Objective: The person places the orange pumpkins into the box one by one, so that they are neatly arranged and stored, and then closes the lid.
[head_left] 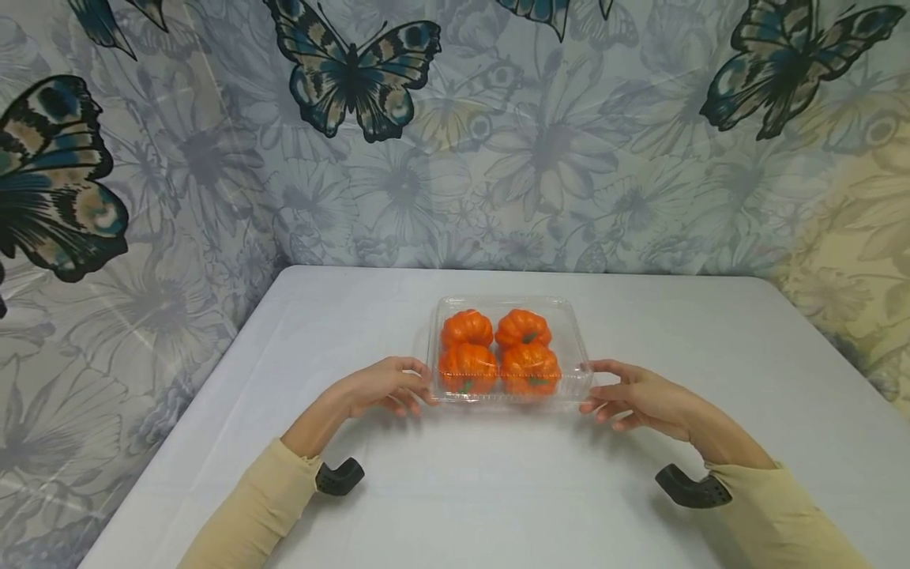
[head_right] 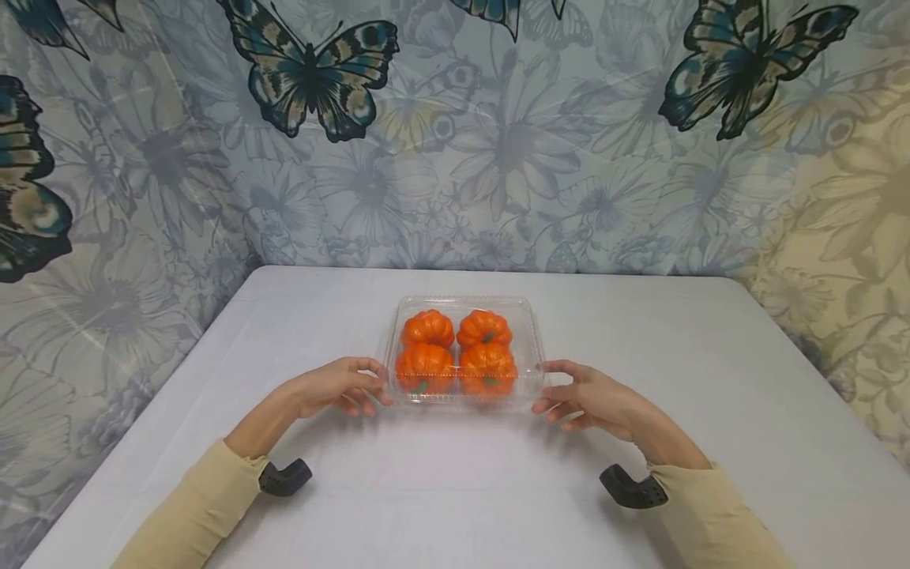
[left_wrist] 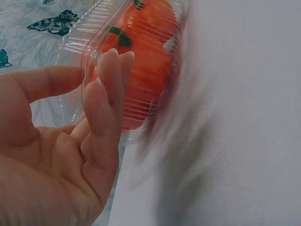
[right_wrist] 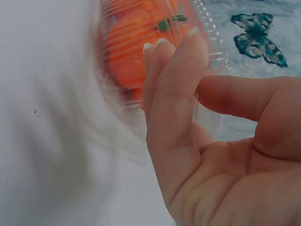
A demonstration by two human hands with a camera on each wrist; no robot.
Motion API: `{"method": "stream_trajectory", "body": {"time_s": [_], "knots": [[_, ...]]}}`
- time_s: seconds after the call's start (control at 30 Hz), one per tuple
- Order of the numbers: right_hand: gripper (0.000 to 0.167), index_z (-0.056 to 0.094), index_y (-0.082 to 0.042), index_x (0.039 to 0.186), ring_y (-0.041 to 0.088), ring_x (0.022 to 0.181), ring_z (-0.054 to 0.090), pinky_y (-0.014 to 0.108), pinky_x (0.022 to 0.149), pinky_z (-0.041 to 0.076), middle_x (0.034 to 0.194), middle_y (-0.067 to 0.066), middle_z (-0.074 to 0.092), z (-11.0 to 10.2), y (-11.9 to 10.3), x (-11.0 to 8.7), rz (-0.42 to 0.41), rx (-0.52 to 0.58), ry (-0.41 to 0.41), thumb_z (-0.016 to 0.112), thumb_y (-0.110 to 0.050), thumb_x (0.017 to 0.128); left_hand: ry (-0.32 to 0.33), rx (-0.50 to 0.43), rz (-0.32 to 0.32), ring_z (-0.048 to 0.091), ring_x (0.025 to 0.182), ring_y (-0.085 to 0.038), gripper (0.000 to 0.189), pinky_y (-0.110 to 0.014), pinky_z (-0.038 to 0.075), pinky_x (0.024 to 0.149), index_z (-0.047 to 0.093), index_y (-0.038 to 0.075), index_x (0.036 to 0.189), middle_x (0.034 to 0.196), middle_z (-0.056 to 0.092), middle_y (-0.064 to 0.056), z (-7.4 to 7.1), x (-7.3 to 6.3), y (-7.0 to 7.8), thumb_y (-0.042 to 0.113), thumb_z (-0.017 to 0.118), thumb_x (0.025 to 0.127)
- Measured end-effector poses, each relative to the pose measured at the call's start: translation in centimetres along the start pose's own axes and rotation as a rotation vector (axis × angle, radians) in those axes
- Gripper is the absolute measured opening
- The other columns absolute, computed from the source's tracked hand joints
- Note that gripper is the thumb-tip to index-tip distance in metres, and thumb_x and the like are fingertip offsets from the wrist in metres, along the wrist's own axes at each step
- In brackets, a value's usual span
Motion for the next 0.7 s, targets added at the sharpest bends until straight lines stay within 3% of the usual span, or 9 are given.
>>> {"method": "stream_trajectory", "body": {"time_s": [0.4, 0.57, 0.63, 0.7], "knots": [[0.070, 0.016, 0.000, 0.149, 0.028, 0.097, 0.057, 0.041, 0.074, 0.054, 0.112, 0.017, 0.058, -0.3, 0.2, -0.9, -0.020, -0.059, -0.053, 0.057, -0.021, 0.096, -0.018, 0.107, -0.014, 0.064, 0.073, -0.019, 0.024, -0.029, 0.048, 0.064, 0.059, 0.005, 0.109, 0.095, 0.070, -0.007, -0.2, -0.3, -0.1, 0.024, 0.055, 0.095], [0.064, 0.017, 0.004, 0.147, 0.026, 0.094, 0.061, 0.042, 0.075, 0.055, 0.110, 0.017, 0.057, -1.8, 0.0, -1.4, -0.051, -0.051, -0.010, 0.049, -0.026, 0.101, 0.045, 0.100, 0.014, 0.066, 0.080, -0.023, 0.035, -0.032, 0.050, 0.069, 0.057, 0.003, 0.121, 0.099, 0.069, -0.008, -1.9, -0.4, -0.3, 0.027, 0.051, 0.098], [0.054, 0.027, 0.002, 0.145, 0.023, 0.090, 0.063, 0.037, 0.073, 0.056, 0.105, 0.015, 0.058, -2.7, -0.1, -1.5, -0.080, 0.018, 0.019, 0.045, -0.028, 0.102, 0.081, 0.074, 0.037, 0.066, 0.084, -0.024, 0.039, -0.033, 0.050, 0.072, 0.054, 0.000, 0.125, 0.100, 0.069, -0.008, -2.9, -0.4, -0.5, 0.029, 0.051, 0.099], [0.042, 0.040, -0.002, 0.139, 0.021, 0.089, 0.065, 0.032, 0.075, 0.055, 0.103, 0.014, 0.060, -3.2, -0.5, -1.5, -0.176, 0.222, -0.031, 0.037, -0.027, 0.105, 0.128, 0.025, 0.081, 0.065, 0.091, -0.025, 0.045, -0.034, 0.050, 0.077, 0.049, -0.002, 0.130, 0.105, 0.067, -0.010, -4.0, -0.4, -0.3, 0.031, 0.050, 0.099]]}}
Point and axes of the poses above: each hand's wrist, its own x-axis towards the middle knuckle, its own z-axis out of the palm, y = z × x, the point moved 8 cm from there along x, towards the middle knuckle
